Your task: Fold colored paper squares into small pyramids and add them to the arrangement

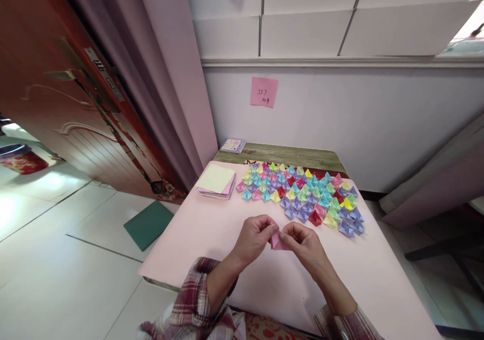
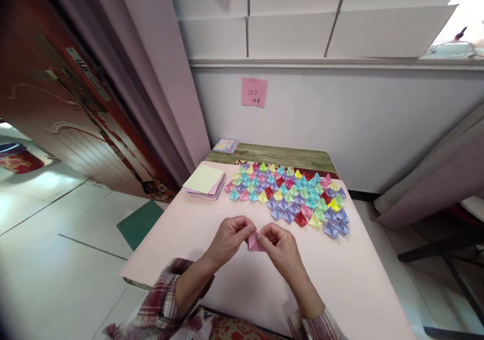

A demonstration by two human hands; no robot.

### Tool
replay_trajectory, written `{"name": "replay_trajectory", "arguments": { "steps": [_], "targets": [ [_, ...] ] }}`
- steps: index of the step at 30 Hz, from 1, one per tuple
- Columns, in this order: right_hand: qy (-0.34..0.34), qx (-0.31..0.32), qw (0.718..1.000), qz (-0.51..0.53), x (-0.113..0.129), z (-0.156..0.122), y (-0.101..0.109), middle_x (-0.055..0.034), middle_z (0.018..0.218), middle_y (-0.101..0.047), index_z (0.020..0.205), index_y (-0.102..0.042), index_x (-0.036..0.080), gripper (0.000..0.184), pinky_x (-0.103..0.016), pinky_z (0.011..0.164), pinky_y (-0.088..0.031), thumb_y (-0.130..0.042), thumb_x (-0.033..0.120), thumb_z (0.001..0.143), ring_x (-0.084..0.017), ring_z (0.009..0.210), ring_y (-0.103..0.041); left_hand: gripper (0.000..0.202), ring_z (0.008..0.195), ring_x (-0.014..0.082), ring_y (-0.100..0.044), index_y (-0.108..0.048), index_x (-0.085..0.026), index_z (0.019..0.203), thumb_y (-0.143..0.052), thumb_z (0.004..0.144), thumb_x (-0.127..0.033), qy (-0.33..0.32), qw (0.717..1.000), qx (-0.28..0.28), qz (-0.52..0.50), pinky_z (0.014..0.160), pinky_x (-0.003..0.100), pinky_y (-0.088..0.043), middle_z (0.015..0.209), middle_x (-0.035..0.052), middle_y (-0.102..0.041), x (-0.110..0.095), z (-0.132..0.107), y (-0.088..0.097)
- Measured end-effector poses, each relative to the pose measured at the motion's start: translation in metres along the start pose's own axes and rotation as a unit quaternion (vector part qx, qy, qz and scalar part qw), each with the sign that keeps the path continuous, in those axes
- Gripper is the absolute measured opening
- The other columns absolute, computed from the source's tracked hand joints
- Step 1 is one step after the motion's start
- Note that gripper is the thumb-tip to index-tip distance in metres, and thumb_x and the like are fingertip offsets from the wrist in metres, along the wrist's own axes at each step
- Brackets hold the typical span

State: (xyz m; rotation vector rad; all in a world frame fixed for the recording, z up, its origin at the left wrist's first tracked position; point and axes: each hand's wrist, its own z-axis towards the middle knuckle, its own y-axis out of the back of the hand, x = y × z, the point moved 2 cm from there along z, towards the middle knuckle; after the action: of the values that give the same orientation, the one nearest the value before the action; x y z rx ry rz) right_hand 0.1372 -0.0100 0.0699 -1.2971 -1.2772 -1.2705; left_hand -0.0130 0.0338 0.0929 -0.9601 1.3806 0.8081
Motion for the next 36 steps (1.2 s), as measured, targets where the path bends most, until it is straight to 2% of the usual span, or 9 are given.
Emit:
{"name": "replay_trajectory", "arguments": {
  "steps": [4,7,10,17,21,25,28,32,36],
  "targets": [
    [-0.003,0.002,1.000,-0.004,0.005,0.000,0.003,0.0022,0.058,-0.056,0.070,-0.064,0.018,0.035,-0.023,0.050,-0.033,-0.073,0.051,0.074,-0.012,0.053,-0.046,0.025,0.060,0.0104,-0.054,-0.065,-0.014,0.075,-0.068,0.080,-0.038,-0.024,0.999,-0.017,0.018,0.057,0.020,-0.042,0.066,-0.0001,-0.061,0.002,-0.001,-0.002],
    [0.002,-0.017,0.999,0.048,0.009,-0.002,0.003,-0.0009,0.065,-0.062,0.074,-0.066,0.018,0.035,-0.025,0.056,-0.041,-0.074,0.052,0.074,-0.015,0.060,-0.054,0.033,0.061,0.0127,-0.060,-0.065,-0.013,0.078,-0.074,0.075,-0.044,0.035,0.999,0.016,-0.031,0.059,0.023,-0.048,0.070,0.0028,-0.065,0.009,-0.001,-0.006],
    [-0.008,-0.025,0.997,0.077,0.008,-0.004,0.002,-0.0016,0.066,-0.064,0.075,-0.066,0.018,0.035,-0.026,0.057,-0.042,-0.075,0.052,0.073,-0.016,0.061,-0.056,0.038,0.052,0.0135,-0.061,-0.061,-0.012,0.069,-0.075,0.073,-0.048,0.069,0.996,0.028,-0.041,0.053,0.025,-0.050,0.061,0.0034,-0.064,0.011,-0.002,-0.006],
    [-0.042,0.000,0.993,0.107,0.003,-0.009,0.003,0.0014,0.057,-0.059,0.074,-0.067,0.017,0.039,-0.022,0.048,-0.035,-0.075,0.055,0.072,-0.011,0.051,-0.046,0.038,0.047,0.0135,-0.061,-0.060,-0.013,0.066,-0.075,0.072,-0.047,0.074,0.997,0.022,-0.021,0.047,0.022,-0.050,0.055,0.0030,-0.064,0.009,-0.009,-0.004],
    [-0.073,0.014,0.992,0.100,0.002,-0.014,0.006,-0.0002,0.058,-0.061,0.071,-0.068,0.016,0.041,-0.022,0.048,-0.041,-0.074,0.057,0.071,-0.011,0.052,-0.052,0.037,0.049,0.0133,-0.062,-0.063,-0.012,0.072,-0.072,0.076,-0.048,0.058,0.998,-0.005,-0.022,0.050,0.023,-0.051,0.061,0.0040,-0.067,0.012,-0.011,-0.004],
    [-0.133,0.004,0.976,0.171,-0.002,-0.022,0.007,-0.0039,0.064,-0.068,0.075,-0.071,0.016,0.042,-0.022,0.051,-0.047,-0.076,0.057,0.069,-0.011,0.053,-0.058,0.038,0.050,0.0129,-0.063,-0.065,-0.012,0.076,-0.069,0.078,-0.049,0.046,0.999,-0.006,-0.025,0.051,0.023,-0.051,0.065,0.0050,-0.068,0.010,-0.012,-0.002],
    [-0.146,-0.004,0.969,0.199,-0.003,-0.027,0.006,-0.0043,0.064,-0.068,0.076,-0.072,0.015,0.041,-0.021,0.051,-0.049,-0.081,0.054,0.065,-0.012,0.054,-0.060,0.039,0.048,0.0128,-0.061,-0.064,-0.012,0.077,-0.070,0.077,-0.050,0.059,0.998,0.004,-0.036,0.047,0.023,-0.050,0.062,0.0043,-0.067,0.009,-0.016,-0.003],
    [-0.133,0.011,0.974,0.182,-0.002,-0.036,0.005,-0.0033,0.062,-0.066,0.076,-0.073,0.015,0.040,-0.021,0.050,-0.049,-0.080,0.052,0.066,-0.013,0.055,-0.061,0.039,0.049,0.0138,-0.061,-0.063,-0.012,0.079,-0.070,0.076,-0.050,0.063,0.997,0.017,-0.047,0.043,0.022,-0.050,0.059,0.0039,-0.065,0.011,-0.026,-0.006],
    [-0.108,0.007,0.988,0.115,-0.004,-0.049,0.004,-0.0031,0.059,-0.065,0.074,-0.072,0.015,0.040,-0.022,0.050,-0.048,-0.079,0.054,0.067,-0.014,0.054,-0.061,0.040,0.050,0.0146,-0.063,-0.064,-0.011,0.079,-0.070,0.076,-0.051,0.072,0.996,0.023,-0.050,0.042,0.022,-0.050,0.060,0.0039,-0.065,0.016,-0.037,-0.009]
  ]
}}
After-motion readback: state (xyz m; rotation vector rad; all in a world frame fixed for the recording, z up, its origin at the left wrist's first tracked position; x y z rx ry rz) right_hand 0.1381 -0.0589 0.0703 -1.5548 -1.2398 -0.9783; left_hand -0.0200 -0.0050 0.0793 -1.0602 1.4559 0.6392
